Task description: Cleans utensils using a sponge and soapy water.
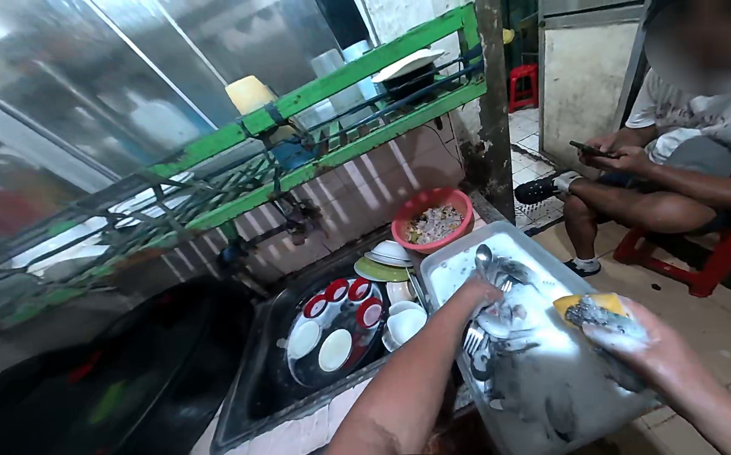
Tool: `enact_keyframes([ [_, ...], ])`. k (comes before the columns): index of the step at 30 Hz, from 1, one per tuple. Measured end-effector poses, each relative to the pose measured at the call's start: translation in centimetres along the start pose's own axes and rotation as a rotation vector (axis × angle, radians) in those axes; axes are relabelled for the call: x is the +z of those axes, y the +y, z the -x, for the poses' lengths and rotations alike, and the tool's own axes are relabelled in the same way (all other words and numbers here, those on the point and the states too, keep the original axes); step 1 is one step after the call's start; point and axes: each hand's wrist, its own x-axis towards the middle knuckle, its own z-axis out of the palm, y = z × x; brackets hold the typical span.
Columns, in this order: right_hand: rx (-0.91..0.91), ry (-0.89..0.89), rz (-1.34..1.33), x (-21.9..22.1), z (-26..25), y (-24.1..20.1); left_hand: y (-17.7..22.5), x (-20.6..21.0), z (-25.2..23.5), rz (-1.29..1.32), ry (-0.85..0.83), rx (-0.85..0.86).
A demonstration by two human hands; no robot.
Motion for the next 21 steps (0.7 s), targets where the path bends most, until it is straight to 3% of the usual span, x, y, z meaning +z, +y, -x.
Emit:
enact_keyframes([
  [10,0.019,-0.035,0.072,-0.1,-0.5,0.0,0.9,-4.7,2.1,-0.141,0.137,-0.029],
  [18,0.058,0.004,0.098,-0.1,-0.8,0.0,-0.2,-3.0,-0.6,-0.219,0.170,-0.075],
  [21,0.057,-0.012,0.126,0.0,-1.0,-0.1,0.4,-2.3,0.5,-0.232,0.303,0.078],
])
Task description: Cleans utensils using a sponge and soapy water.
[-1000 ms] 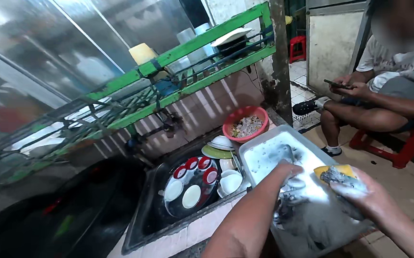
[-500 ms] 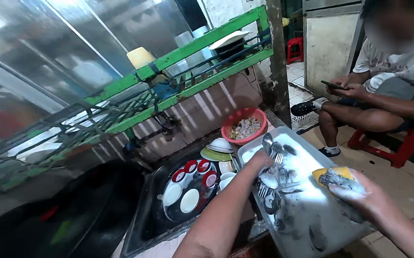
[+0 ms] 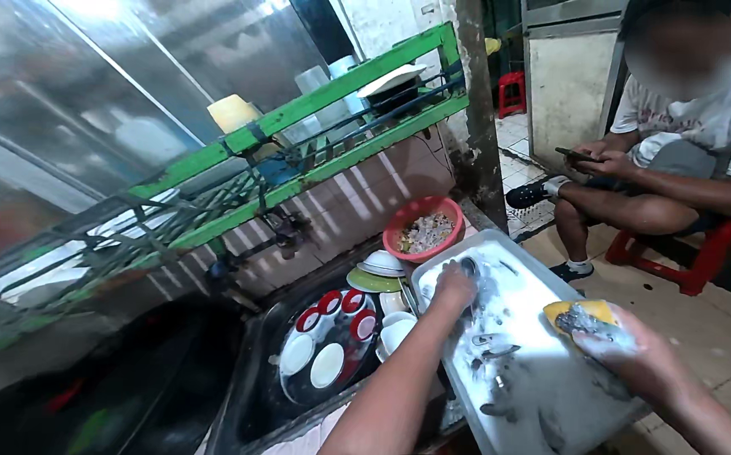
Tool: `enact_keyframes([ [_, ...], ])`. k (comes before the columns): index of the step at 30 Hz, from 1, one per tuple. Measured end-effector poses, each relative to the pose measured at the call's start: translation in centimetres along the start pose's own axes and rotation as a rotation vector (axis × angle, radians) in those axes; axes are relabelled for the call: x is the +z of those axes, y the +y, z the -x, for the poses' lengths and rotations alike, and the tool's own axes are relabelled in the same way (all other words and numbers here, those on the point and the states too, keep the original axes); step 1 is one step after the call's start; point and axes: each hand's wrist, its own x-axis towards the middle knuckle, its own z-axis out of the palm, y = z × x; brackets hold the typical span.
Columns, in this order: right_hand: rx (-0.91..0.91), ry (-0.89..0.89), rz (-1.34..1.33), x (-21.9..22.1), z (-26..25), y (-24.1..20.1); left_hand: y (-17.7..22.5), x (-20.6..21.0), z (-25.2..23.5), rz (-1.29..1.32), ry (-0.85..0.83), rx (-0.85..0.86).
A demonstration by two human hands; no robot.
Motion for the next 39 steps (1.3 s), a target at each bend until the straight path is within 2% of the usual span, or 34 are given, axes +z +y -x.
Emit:
enact_keyframes([
  [2,-0.008,-0.008,-0.001,0.0,0.1,-0.2,0.8,0.8,1.4,-0.041,0.008,0.235],
  [4,-0.008,-0.021,0.003,0.1,0.2,-0.3,1.2,2.9,1.5,-0.110,-0.125,0.471],
  [6,-0.002,-0.042,-0.005,0.0,0.1,-0.4,1.5,4.8,1.6,-0.204,-0.285,0.566],
  [8,-0.002,-0.052,-0.012,0.0,0.2,-0.6,1.9,6.0,1.6,-0.238,-0.318,0.576],
  [12,-0.025,-0.057,0.003,-0.1,0.5,-0.7,2.4,5.5,1.4,-0.120,-0.351,0.462],
  [15,-0.037,-0.061,0.012,0.0,0.2,-0.2,2.1,2.8,1.1,0.132,-0.409,0.248],
  [18,-0.046,-0.059,0.005,0.1,0.2,-0.1,0.6,0.0,-0.1,0.266,-0.409,0.135],
  [22,-0.033,-0.067,-0.012,0.1,0.3,-0.2,-1.1,-3.6,-0.4,0.291,-0.327,0.166],
  [25,-0.095,-0.033,-0.017,0.3,0.4,0.2,-2.2,-5.9,-0.4,0.436,-0.311,0.197],
  [32,-0.145,-0.025,0.024,0.1,0.9,-0.6,-3.3,-6.5,-0.3,0.731,-0.309,0.154],
  [36,-0.096,-0.069,0.045,0.0,0.9,-1.1,-3.5,-7.8,-1.1,0.928,-0.169,0.103],
  [39,-0.130,-0.069,-0.002,0.1,1.1,-0.4,-4.0,-10.1,-4.1,1.352,0.106,0.050],
])
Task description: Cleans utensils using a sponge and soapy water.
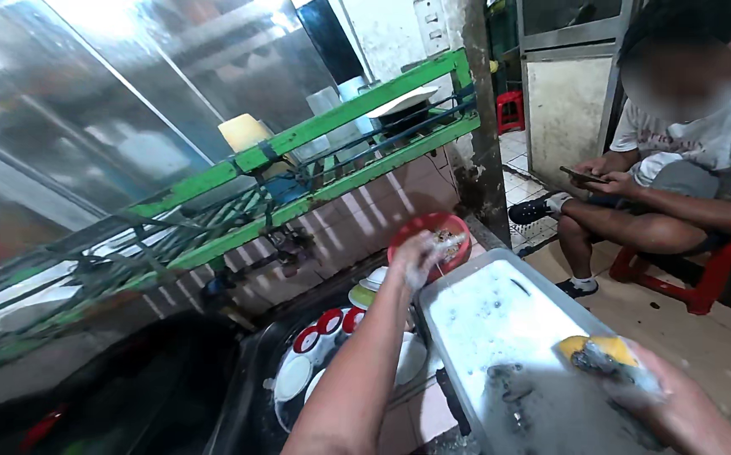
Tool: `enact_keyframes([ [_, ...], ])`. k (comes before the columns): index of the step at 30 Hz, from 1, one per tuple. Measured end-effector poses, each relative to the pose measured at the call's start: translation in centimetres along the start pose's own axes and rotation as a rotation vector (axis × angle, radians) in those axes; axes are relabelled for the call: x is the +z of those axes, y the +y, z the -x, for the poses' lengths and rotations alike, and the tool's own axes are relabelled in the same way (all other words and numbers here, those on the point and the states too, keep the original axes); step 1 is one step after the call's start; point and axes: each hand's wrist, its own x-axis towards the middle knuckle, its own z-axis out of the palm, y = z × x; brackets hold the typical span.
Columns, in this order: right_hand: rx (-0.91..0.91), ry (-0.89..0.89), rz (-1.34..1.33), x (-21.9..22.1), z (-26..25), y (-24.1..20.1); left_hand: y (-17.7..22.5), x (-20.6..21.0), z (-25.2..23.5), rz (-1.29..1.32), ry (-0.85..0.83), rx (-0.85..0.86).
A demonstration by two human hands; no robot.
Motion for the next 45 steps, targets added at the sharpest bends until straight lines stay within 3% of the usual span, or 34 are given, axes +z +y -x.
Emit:
enact_keyframes([
  [1,-0.008,0.002,-0.020,0.1,0.1,0.3,0.4,-0.1,-1.0,0.085,0.103,0.013],
  [3,-0.025,-0.003,-0.074,0.0,0.5,0.5,-0.4,-0.2,-1.8,-0.077,0.181,0.040],
  [5,-0.025,0.015,-0.063,0.0,0.5,0.4,-2.8,0.4,-1.1,-0.558,0.061,0.140],
  [7,-0.010,0.023,0.017,0.1,0.4,0.2,-5.2,2.1,1.1,-0.949,-0.129,0.133],
  [9,0.011,0.009,0.069,0.2,0.4,-0.1,-8.2,3.4,2.6,-1.145,-0.296,-0.002],
  [11,0.017,0.003,0.079,0.2,0.4,-0.1,-10.5,3.8,3.0,-1.323,-0.354,-0.138],
  [15,0.008,0.010,0.085,0.4,0.4,0.3,-12.6,5.0,4.0,-1.554,-0.350,-0.099],
  [19,0.045,-0.007,0.161,0.5,0.3,-0.6,-13.7,6.6,4.2,-1.477,-0.242,-0.137],
  [29,0.091,-0.188,0.361,1.4,-0.7,-0.1,-14.2,8.5,5.5,-1.345,-0.248,-0.212],
  [32,0.078,-0.253,0.434,1.5,-0.1,0.0,-13.6,8.0,4.6,-1.246,-0.218,-0.225],
  [38,-0.005,-0.159,0.388,2.0,0.1,1.1,-12.7,6.5,2.9,-1.110,-0.165,-0.237],
  [43,0.102,-0.184,0.378,1.8,0.0,0.2,-13.5,4.9,1.6,-0.778,-0.118,-0.350],
  [45,0.137,-0.204,0.379,1.7,-0.1,-0.2,-13.5,4.9,1.4,-0.776,-0.161,-0.383],
])
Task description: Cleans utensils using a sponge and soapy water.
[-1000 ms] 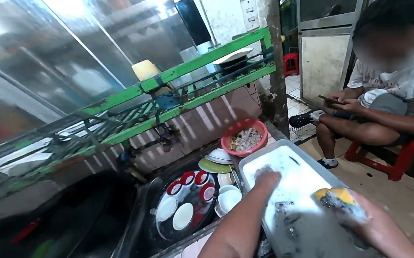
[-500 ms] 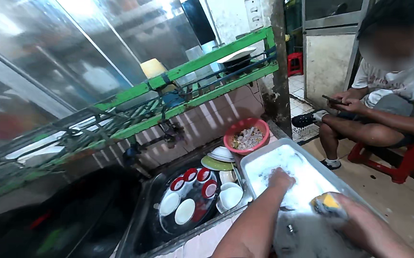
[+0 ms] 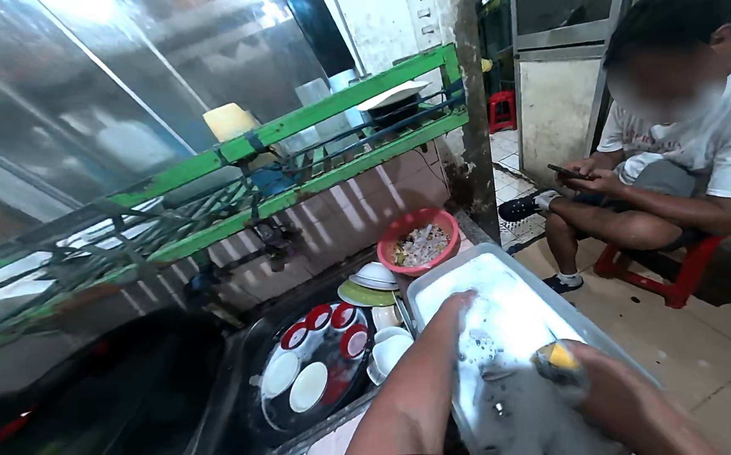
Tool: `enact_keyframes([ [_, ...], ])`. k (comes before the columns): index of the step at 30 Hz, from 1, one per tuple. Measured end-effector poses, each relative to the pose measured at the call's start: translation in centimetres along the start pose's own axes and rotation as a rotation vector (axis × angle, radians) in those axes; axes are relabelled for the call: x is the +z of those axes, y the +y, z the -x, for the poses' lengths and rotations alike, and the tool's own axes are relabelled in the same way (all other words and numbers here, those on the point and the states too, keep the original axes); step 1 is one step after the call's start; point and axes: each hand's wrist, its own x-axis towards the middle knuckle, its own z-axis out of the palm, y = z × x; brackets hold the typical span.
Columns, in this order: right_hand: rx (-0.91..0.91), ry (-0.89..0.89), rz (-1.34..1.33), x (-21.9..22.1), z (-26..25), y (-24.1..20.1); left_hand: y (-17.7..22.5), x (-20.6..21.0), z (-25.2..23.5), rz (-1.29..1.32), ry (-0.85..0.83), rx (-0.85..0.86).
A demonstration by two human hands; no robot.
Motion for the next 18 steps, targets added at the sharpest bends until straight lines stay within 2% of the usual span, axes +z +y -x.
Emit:
enact_keyframes([
  [3,0.023,-0.014,0.000,-0.4,0.4,-0.4,0.6,0.2,-0.4,-0.091,-0.079,0.011],
  [7,0.070,-0.042,0.009,-0.6,0.5,-0.7,0.8,0.8,-1.2,-0.008,-0.165,0.012],
  [11,0.040,-0.040,-0.007,-0.7,0.6,-0.6,2.4,2.0,0.7,-0.310,-0.196,0.138],
  [14,0.030,-0.045,0.008,-0.6,0.5,-0.6,1.4,3.3,1.2,-0.195,-0.184,0.177],
  [18,0.042,-0.079,0.027,-0.9,0.6,-0.7,1.5,3.1,2.0,-0.173,-0.180,0.106],
])
